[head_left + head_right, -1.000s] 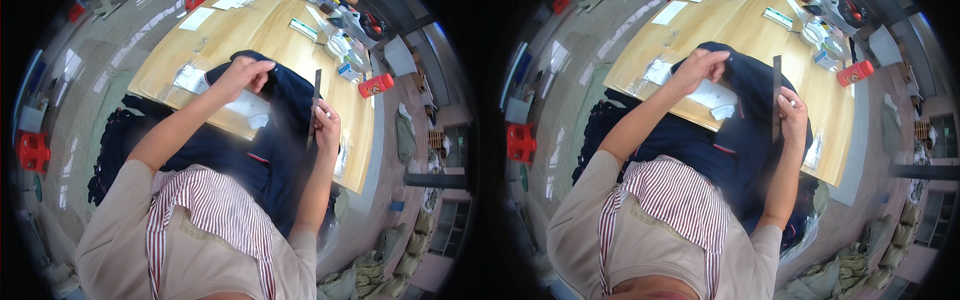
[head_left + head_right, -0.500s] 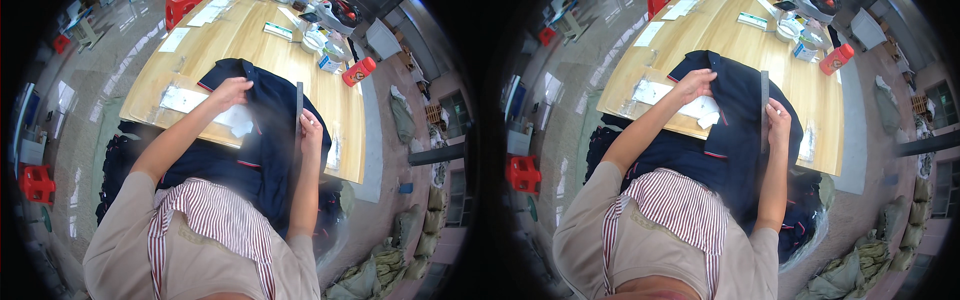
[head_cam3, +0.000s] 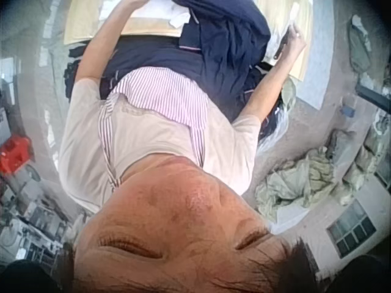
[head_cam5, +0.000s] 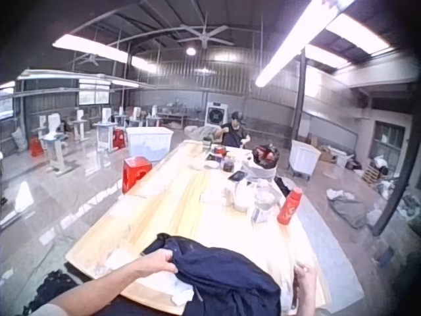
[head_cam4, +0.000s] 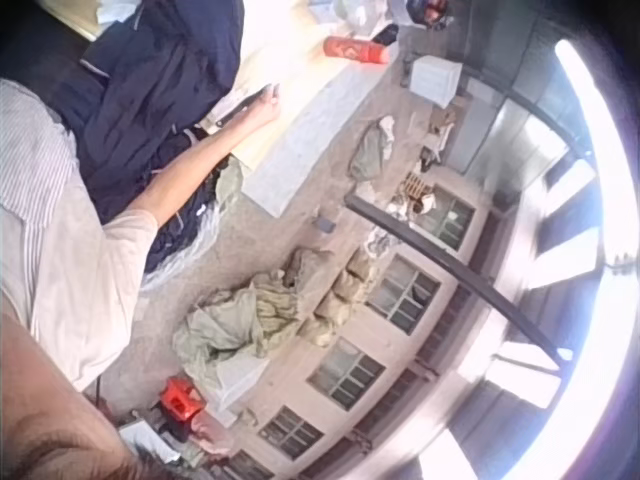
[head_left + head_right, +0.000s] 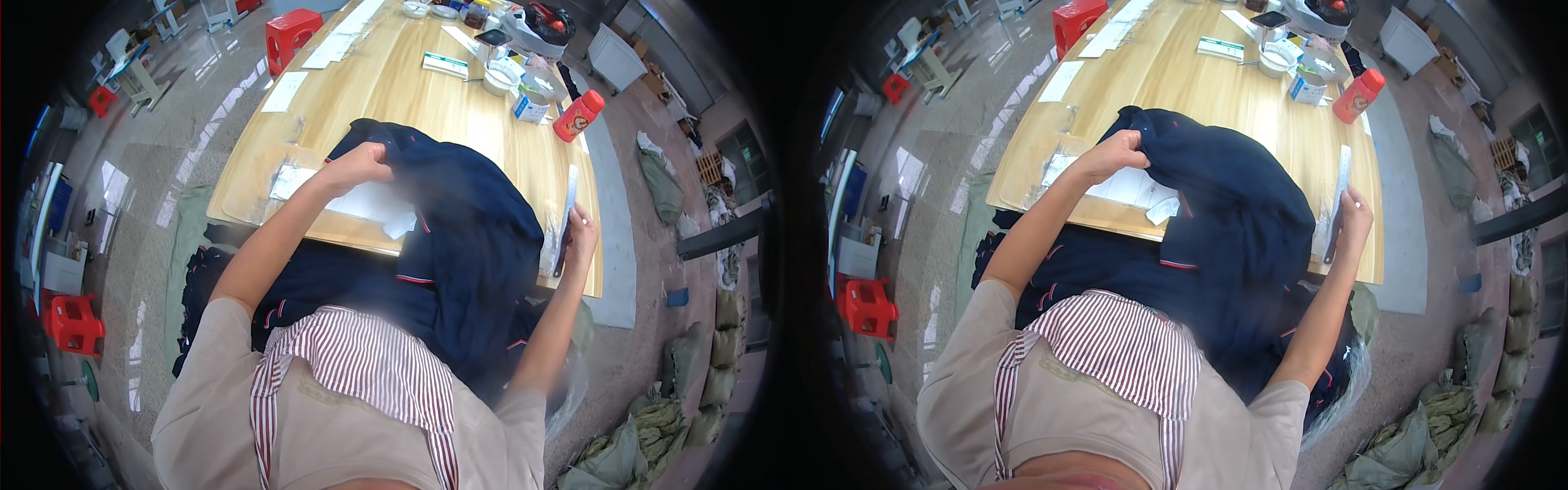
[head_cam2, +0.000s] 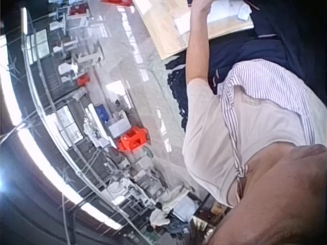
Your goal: The recorder uses a ruler and a white marking pen to mark measurements on navy blue shirts on a wooden table.
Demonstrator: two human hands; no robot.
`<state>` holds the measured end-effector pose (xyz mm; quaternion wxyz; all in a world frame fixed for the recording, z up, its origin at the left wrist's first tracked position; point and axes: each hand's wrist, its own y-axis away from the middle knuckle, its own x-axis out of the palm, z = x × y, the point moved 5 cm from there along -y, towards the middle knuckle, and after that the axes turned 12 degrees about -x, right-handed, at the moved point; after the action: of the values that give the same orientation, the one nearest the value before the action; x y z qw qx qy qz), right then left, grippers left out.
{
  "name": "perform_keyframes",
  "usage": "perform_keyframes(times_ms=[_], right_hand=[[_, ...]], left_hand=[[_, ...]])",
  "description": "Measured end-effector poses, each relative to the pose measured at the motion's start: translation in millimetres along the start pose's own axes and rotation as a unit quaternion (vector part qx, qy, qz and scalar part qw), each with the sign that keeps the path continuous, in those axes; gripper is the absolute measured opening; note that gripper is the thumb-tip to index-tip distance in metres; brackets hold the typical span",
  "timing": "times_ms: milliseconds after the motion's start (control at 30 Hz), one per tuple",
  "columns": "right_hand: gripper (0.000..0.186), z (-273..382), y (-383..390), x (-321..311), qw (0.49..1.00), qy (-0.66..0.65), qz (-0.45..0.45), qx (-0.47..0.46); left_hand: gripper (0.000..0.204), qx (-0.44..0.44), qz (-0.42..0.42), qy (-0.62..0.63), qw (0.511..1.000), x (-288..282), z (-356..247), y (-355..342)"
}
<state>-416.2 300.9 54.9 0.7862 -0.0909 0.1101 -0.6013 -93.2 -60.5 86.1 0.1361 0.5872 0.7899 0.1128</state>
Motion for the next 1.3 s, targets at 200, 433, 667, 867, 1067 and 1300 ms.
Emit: perform_keyframes(times_ms=[200,433,667,867,1067,1300], right_hand=[[0.029,-13.6,27.0,24.3,1.0,0.004,0.01,0.019],[0.03,-1.6,34.7,24.0,0.997,-0.038,0.052,0.041],[0.025,106.1,76.1,70.6,0.983,-0.112,0.141,-0.014],[0.021,145.8,132.9,150.8,0.954,-0.127,0.27,0.012],[0.019,167.9,169.5,212.1,0.887,-0.057,0.428,-0.162],[0.02,159.9,194.1,258.7,0.817,-0.002,0.544,-0.194]], left_hand=[[0.027,0.054,0.057,0.217,0.973,-11.2,-13.7,-0.1],[0.027,0.037,0.101,0.384,0.917,-46.0,-30.2,-13.6],[0.05,-0.034,0.232,-0.216,0.948,-3.5,-126.6,79.9],[0.05,-0.152,0.193,-0.351,0.904,-13.8,-39.5,82.0],[0.066,-0.171,0.158,-0.118,0.965,-30.1,-11.4,118.6],[0.076,-0.145,0.14,-0.068,0.977,-25.0,-1.5,139.2]])
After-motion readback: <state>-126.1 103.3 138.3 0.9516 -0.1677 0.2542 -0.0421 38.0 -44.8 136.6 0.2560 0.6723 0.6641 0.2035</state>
